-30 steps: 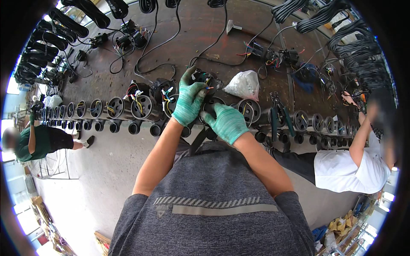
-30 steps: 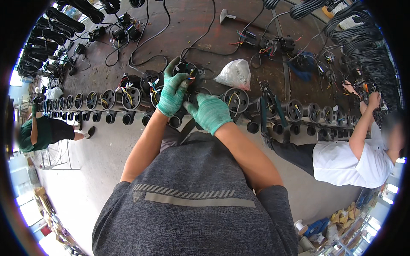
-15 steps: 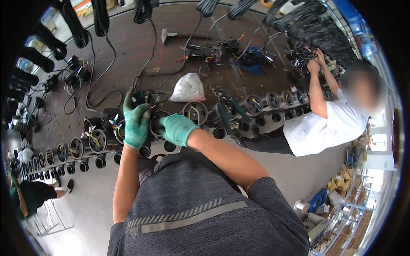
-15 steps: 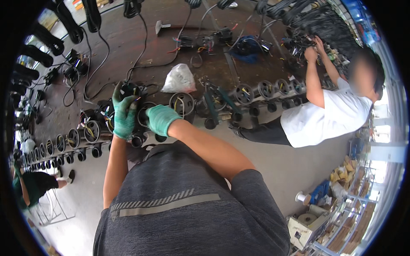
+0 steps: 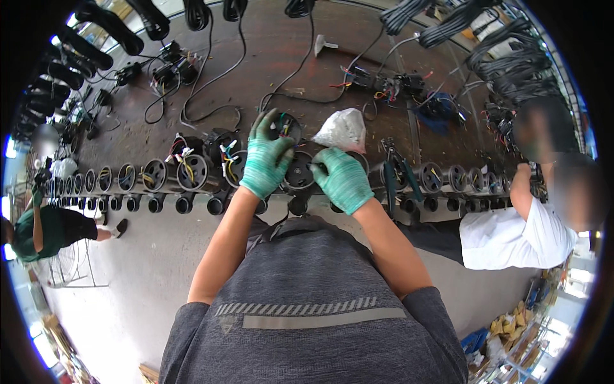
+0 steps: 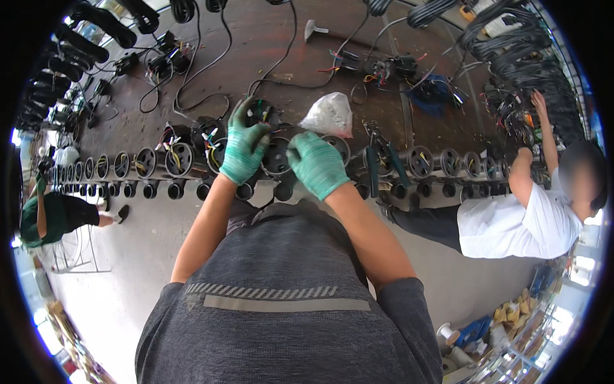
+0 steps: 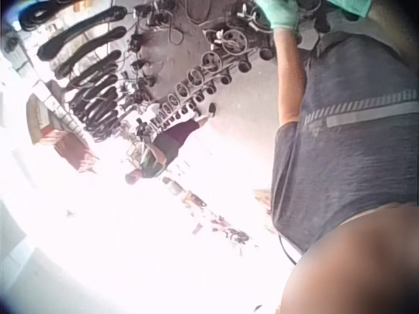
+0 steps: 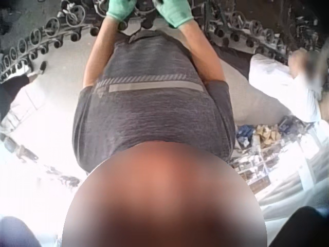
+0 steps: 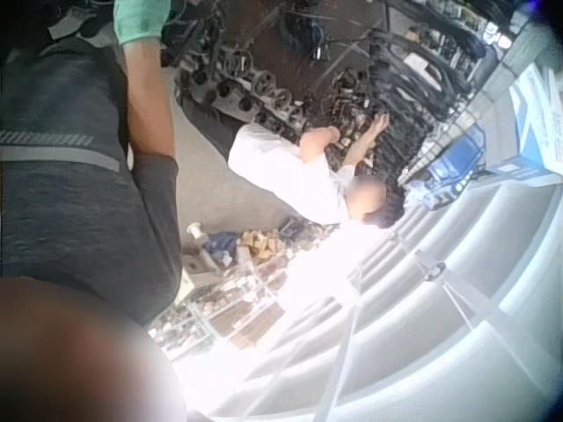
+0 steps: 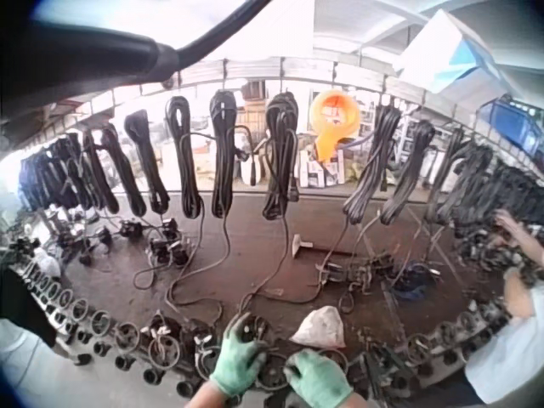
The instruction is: The person assembles cylindrical electronic components on a workbench, using wire cutters to trim wires and inserting them into the units. They handle multiple units sequentially, organizing the wires and securing them within the cylindrical housings.
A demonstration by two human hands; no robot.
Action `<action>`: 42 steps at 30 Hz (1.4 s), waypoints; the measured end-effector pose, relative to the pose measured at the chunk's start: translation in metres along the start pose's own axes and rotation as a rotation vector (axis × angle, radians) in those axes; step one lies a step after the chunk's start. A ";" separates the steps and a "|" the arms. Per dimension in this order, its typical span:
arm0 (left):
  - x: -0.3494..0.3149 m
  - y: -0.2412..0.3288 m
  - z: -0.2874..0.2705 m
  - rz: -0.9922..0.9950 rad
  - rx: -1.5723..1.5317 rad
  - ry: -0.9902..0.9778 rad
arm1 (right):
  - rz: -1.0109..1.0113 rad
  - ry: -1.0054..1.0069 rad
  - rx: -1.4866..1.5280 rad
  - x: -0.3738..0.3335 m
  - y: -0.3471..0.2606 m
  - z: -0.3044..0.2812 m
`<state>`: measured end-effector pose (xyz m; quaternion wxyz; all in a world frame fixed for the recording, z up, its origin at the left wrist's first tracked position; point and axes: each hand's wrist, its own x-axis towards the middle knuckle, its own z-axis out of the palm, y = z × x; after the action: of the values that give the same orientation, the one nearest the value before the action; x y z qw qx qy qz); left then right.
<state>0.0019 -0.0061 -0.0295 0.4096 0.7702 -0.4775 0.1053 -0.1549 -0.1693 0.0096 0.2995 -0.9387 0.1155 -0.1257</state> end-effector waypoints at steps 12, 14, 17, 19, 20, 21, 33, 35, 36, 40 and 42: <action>0.000 0.009 -0.005 -0.017 0.040 -0.064 | -0.395 0.147 -0.168 0.024 -0.001 -0.001; 0.001 0.008 -0.006 0.003 0.038 -0.049 | -0.413 0.174 -0.168 0.029 0.007 0.003; 0.001 0.008 -0.005 0.000 -0.004 -0.026 | -0.414 0.187 -0.128 0.030 0.011 0.007; 0.000 0.008 -0.005 -0.002 -0.015 -0.029 | -0.384 0.170 -0.112 0.030 0.010 0.006; 0.000 0.007 -0.006 -0.002 -0.021 -0.031 | -0.358 0.153 -0.117 0.029 0.009 0.005; 0.000 0.006 -0.005 0.001 -0.019 -0.033 | -0.330 0.137 -0.122 0.029 0.007 0.004; -0.002 0.005 -0.006 0.027 -0.010 -0.047 | -0.205 0.033 -0.053 0.031 -0.002 0.001; -0.001 0.007 -0.008 0.045 0.004 -0.056 | -0.192 0.048 0.003 0.030 -0.002 0.002; 0.000 0.008 -0.009 0.055 0.007 -0.066 | -0.183 0.055 0.031 0.029 -0.001 0.003; 0.000 0.009 -0.009 0.079 -0.004 -0.077 | 0.252 -0.147 0.450 0.032 0.000 0.010; -0.002 0.008 -0.008 0.083 -0.010 -0.063 | 0.799 -0.367 1.079 0.038 -0.002 0.003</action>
<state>-0.0036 -0.0006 -0.0206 0.3935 0.7504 -0.5225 0.0954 -0.1183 -0.1769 0.0147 0.7622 -0.5504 0.3209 0.1151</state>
